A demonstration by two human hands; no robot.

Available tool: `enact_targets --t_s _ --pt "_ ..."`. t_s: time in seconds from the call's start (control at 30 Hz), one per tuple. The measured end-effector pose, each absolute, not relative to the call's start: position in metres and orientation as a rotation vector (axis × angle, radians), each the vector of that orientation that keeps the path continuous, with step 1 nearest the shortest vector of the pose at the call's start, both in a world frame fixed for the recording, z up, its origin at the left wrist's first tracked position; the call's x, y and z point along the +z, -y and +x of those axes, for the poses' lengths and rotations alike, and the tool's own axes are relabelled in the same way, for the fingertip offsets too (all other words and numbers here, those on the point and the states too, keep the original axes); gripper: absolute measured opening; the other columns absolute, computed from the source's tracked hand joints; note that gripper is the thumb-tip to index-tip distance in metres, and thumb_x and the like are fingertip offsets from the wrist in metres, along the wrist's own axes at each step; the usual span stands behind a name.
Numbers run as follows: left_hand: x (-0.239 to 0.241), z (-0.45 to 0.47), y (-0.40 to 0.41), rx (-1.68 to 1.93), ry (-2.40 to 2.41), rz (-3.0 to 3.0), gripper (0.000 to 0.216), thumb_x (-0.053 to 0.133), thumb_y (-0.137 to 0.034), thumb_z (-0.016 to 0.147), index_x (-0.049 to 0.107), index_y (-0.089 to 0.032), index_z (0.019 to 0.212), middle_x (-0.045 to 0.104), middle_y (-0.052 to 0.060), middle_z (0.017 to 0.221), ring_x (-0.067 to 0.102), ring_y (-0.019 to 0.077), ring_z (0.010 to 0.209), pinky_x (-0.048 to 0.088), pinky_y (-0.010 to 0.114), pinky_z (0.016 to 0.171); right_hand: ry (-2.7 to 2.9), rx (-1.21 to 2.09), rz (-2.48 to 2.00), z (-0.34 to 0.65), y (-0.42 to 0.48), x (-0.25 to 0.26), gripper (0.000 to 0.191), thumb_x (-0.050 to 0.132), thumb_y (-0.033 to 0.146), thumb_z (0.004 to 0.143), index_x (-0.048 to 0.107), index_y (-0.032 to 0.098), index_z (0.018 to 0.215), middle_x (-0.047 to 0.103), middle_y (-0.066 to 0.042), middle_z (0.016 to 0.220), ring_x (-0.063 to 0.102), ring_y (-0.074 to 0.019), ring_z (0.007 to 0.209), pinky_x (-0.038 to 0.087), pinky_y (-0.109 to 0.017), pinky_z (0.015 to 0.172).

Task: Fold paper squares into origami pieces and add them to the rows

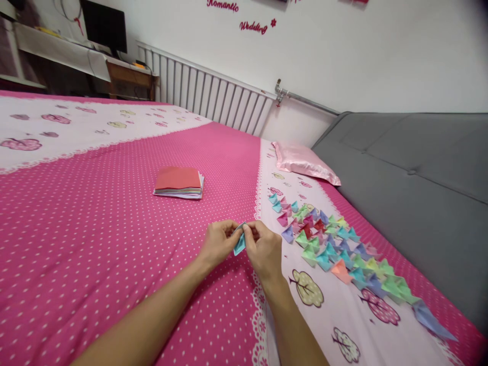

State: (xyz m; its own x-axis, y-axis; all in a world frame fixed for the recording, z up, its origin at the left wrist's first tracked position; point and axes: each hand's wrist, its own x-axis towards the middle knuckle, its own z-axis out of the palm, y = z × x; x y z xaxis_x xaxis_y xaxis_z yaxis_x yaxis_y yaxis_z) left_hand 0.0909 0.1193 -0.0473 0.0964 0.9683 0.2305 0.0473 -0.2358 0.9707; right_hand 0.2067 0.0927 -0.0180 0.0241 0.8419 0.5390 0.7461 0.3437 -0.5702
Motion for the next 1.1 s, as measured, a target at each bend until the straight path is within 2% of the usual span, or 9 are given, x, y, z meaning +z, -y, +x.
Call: enact_targets --t_s 0.2,0.4,0.53,0.63,0.8,0.9,1.1 --pt "-0.043 0.092 -0.119 1.269 -0.939 1.277 0.021 0.064 -0.032 0.066 0.065 -0.011 0.068 0.06 0.001 0.057 0.052 0.0108 0.051 0.04 0.021 0.05 1.723 0.102 -1.437 0.21 -0.095 -0.019 0.026 0.041 0.029 0.087 0.064 0.019 0.081 0.067 -0.002 0.068 0.059 -0.014 0.057 0.04 -0.022 0.055" --pt "-0.034 0.089 -0.115 1.072 -0.737 0.971 0.026 0.064 -0.027 0.071 0.068 -0.017 0.095 0.069 0.006 0.088 0.06 0.0111 0.071 0.046 0.021 0.068 1.67 0.159 -1.418 0.218 -0.102 -0.019 0.026 0.041 0.021 0.084 0.065 0.019 0.094 0.07 -0.005 0.086 0.064 -0.0184 0.076 0.046 -0.028 0.07" --pt "-0.032 0.088 -0.116 1.041 -0.675 0.756 0.022 0.057 -0.023 0.078 0.067 -0.018 0.097 0.066 0.006 0.102 0.061 0.0117 0.083 0.047 0.019 0.072 1.654 0.249 -1.382 0.22 -0.105 -0.02 0.03 0.038 0.02 0.084 0.064 0.019 0.098 0.069 -0.006 0.093 0.064 -0.0186 0.084 0.047 -0.031 0.077" --pt "-0.032 0.088 -0.118 1.039 -0.626 0.622 0.022 0.049 -0.024 0.083 0.066 -0.014 0.093 0.065 0.009 0.102 0.062 0.0132 0.084 0.049 0.02 0.073 1.641 0.334 -1.359 0.221 -0.107 -0.024 0.031 0.037 0.02 0.084 0.062 0.018 0.102 0.068 -0.007 0.098 0.063 -0.0189 0.089 0.047 -0.032 0.081" --pt "-0.031 0.085 -0.121 1.092 -0.544 0.441 0.031 0.042 -0.034 0.086 0.061 -0.01 0.086 0.065 0.011 0.085 0.062 0.0148 0.075 0.05 0.026 0.073 1.583 0.511 -1.272 0.223 -0.11 -0.027 0.034 0.035 0.019 0.083 0.054 0.015 0.111 0.062 -0.012 0.108 0.062 -0.0183 0.091 0.05 -0.032 0.077" --pt "-0.029 0.083 -0.122 1.166 -0.534 0.394 0.034 0.04 -0.039 0.086 0.059 -0.01 0.085 0.062 0.009 0.079 0.061 0.0135 0.07 0.05 0.024 0.07 1.64 0.461 -1.296 0.224 -0.108 -0.022 0.031 0.041 0.018 0.08 0.057 0.016 0.106 0.063 -0.01 0.105 0.06 -0.0189 0.093 0.047 -0.034 0.081" --pt "-0.029 0.082 -0.121 1.285 -0.583 0.475 0.039 0.035 -0.042 0.087 0.058 -0.01 0.089 0.06 0.007 0.08 0.059 0.013 0.069 0.048 0.023 0.068 1.734 0.607 -1.328 0.217 -0.099 -0.014 0.026 0.053 0.02 0.073 0.061 0.019 0.099 0.062 0.0 0.072 0.057 -0.0121 0.058 0.048 -0.024 0.058"
